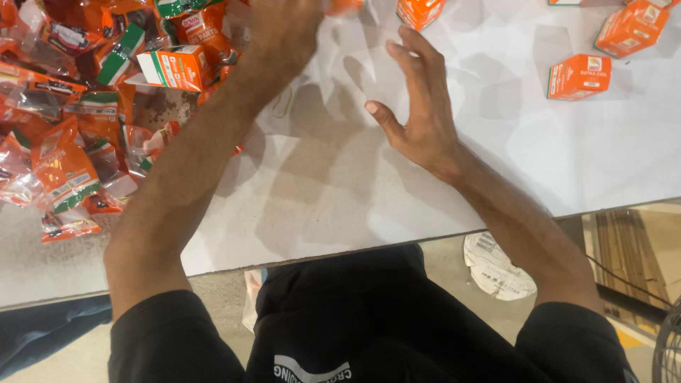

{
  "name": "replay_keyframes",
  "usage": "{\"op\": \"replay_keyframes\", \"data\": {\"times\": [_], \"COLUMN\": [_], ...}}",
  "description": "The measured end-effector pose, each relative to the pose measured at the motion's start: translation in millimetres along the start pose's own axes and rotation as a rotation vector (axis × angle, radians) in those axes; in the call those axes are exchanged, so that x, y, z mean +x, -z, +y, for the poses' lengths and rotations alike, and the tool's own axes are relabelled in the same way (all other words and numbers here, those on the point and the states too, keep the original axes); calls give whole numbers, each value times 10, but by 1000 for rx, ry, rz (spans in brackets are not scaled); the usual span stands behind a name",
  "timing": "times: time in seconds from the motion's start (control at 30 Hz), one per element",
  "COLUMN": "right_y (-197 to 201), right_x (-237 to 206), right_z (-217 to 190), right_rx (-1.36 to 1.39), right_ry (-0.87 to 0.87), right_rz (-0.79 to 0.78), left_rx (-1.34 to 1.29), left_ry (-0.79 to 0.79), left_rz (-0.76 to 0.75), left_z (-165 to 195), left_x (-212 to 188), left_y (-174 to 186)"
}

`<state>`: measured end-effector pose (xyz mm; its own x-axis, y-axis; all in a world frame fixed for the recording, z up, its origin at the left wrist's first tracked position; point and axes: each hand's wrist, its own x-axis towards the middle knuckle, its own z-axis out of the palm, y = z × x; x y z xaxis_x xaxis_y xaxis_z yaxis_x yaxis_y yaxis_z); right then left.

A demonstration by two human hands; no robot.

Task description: The person picks up small orange paste sachets from a pile on the table, opens a small orange cardboard box, places a sachet inside, and folds the box flaps closed. They set finished boxes aside and repeat the packing cycle with new sachets and boxes.

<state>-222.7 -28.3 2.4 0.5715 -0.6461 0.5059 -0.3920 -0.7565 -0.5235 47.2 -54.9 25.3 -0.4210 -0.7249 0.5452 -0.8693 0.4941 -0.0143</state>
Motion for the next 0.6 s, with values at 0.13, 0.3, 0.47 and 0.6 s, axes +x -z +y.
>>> {"op": "replay_keyframes", "data": {"times": [0.13,0.3,0.47,0.6], "right_y": [123,-43,-238,-118], "right_x": [76,50,-24,-20], "right_z": [36,-64,-171,-99], "right_rx": [343,492,154,420], "right_ry": [-173,-437,-40,-164], "right_rz": [-104,-330,-276,-309], "left_rx": [-98,-185,125,-52], "left_ry": [-337,186,224,135], "left_rz": [169,145,-93,-12], "left_z": [429,143,-532,-273], "left_x": [-59,-94,-45,-193], "left_y": [170,248,-502,-487]}}
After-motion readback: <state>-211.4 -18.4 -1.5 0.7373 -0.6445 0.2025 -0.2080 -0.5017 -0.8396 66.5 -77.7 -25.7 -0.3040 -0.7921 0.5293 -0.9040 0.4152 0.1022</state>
